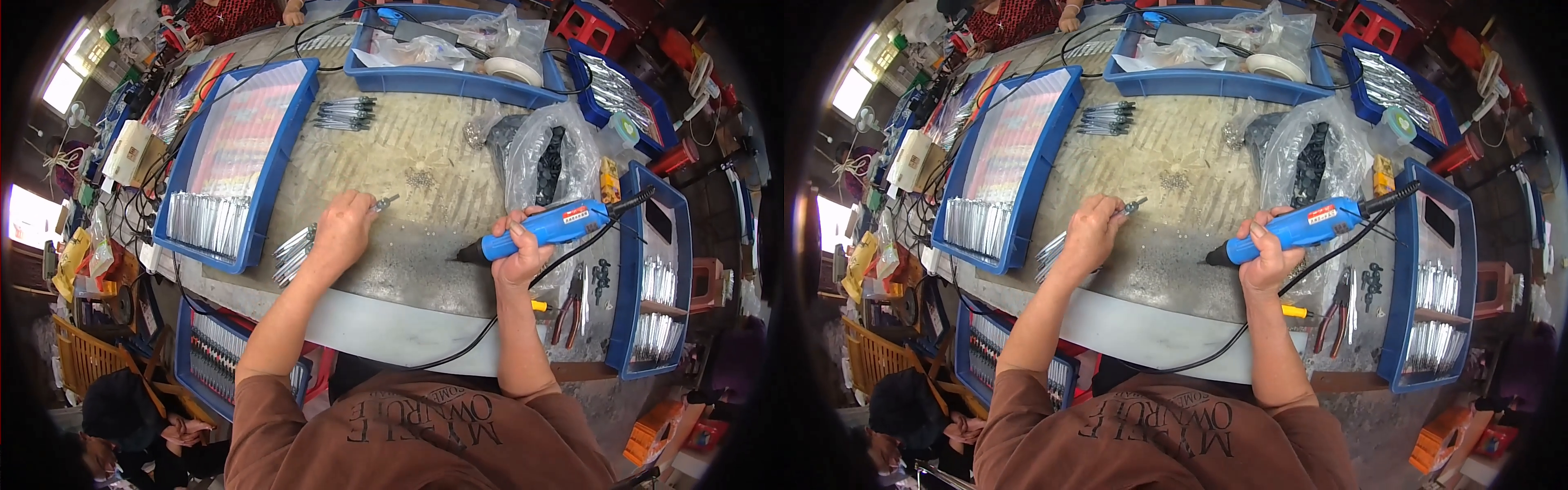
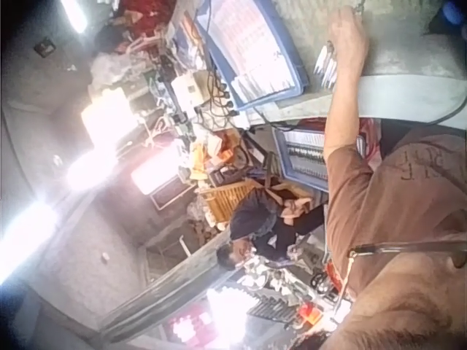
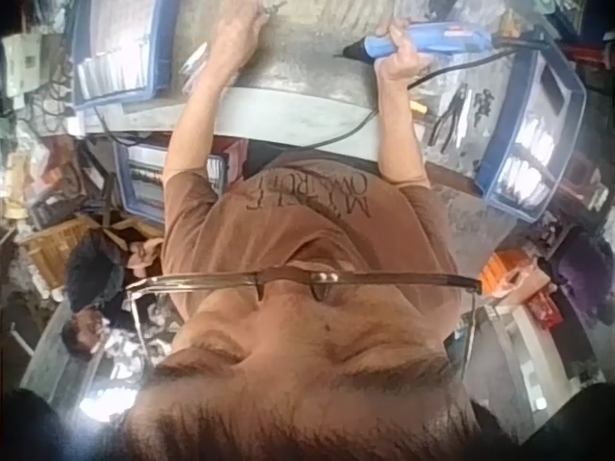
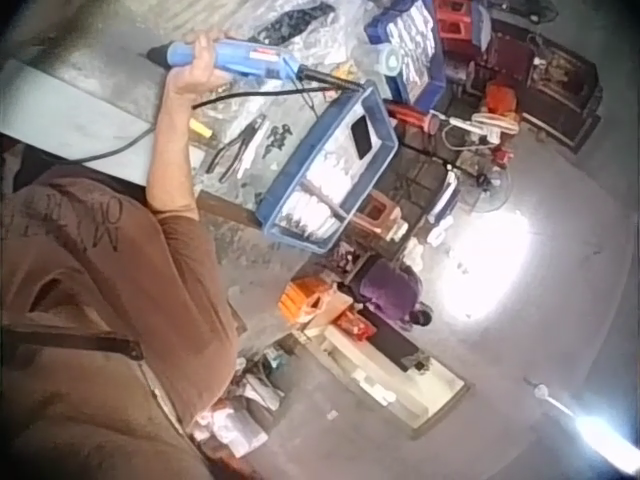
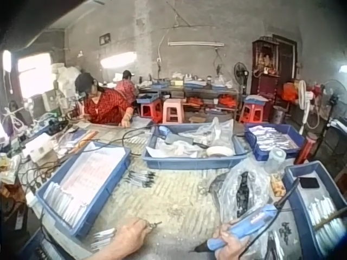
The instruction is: The person assembles small metal components using an electric screwdriver.
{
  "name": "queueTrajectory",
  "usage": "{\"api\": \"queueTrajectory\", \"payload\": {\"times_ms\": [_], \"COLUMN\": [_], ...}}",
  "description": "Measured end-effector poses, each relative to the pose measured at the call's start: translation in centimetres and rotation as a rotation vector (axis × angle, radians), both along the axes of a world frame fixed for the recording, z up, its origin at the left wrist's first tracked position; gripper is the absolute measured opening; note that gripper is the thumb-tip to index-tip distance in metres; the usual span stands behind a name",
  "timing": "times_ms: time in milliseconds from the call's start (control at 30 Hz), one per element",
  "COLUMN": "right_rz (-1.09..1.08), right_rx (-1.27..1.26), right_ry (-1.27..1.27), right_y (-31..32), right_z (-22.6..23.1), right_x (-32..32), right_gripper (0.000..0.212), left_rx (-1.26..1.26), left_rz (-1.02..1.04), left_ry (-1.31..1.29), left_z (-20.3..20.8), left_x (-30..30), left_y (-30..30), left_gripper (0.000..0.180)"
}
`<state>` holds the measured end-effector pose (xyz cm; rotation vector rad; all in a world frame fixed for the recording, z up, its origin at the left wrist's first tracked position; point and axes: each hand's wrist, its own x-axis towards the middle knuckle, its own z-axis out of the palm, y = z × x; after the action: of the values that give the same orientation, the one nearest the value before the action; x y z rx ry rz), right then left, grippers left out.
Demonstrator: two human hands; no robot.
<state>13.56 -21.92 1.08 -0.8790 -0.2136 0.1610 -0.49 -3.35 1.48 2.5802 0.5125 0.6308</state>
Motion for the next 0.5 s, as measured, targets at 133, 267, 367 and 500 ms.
{"api": "queueTrajectory", "payload": {"times_ms": [133, 267, 367, 500], "right_rz": [0.021, 0.023, 0.031, 0.018], "right_rx": [0.008, 0.023, 0.022, 0.036], "right_ry": [0.008, 0.007, 0.026, 0.042], "right_y": [0.1, 0.1, 0.0, 0.2], "right_z": [0.1, 0.0, 0.4, 0.5], "right_x": [-0.1, -0.1, -0.3, -0.4], "right_gripper": [0.035, 0.035, 0.035, 0.034], "left_rx": [0.004, 0.065, 0.101, 0.1], "left_rz": [0.001, 0.058, 0.075, 0.102], "left_ry": [0.058, 0.085, 0.104, 0.095], "left_z": [-0.7, -2.1, -2.7, -3.9], "left_x": [-1.3, -2.1, -2.4, -2.6], "left_y": [-2.6, -4.0, -4.7, -4.9], "left_gripper": [0.014, 0.013, 0.013, 0.014]}}
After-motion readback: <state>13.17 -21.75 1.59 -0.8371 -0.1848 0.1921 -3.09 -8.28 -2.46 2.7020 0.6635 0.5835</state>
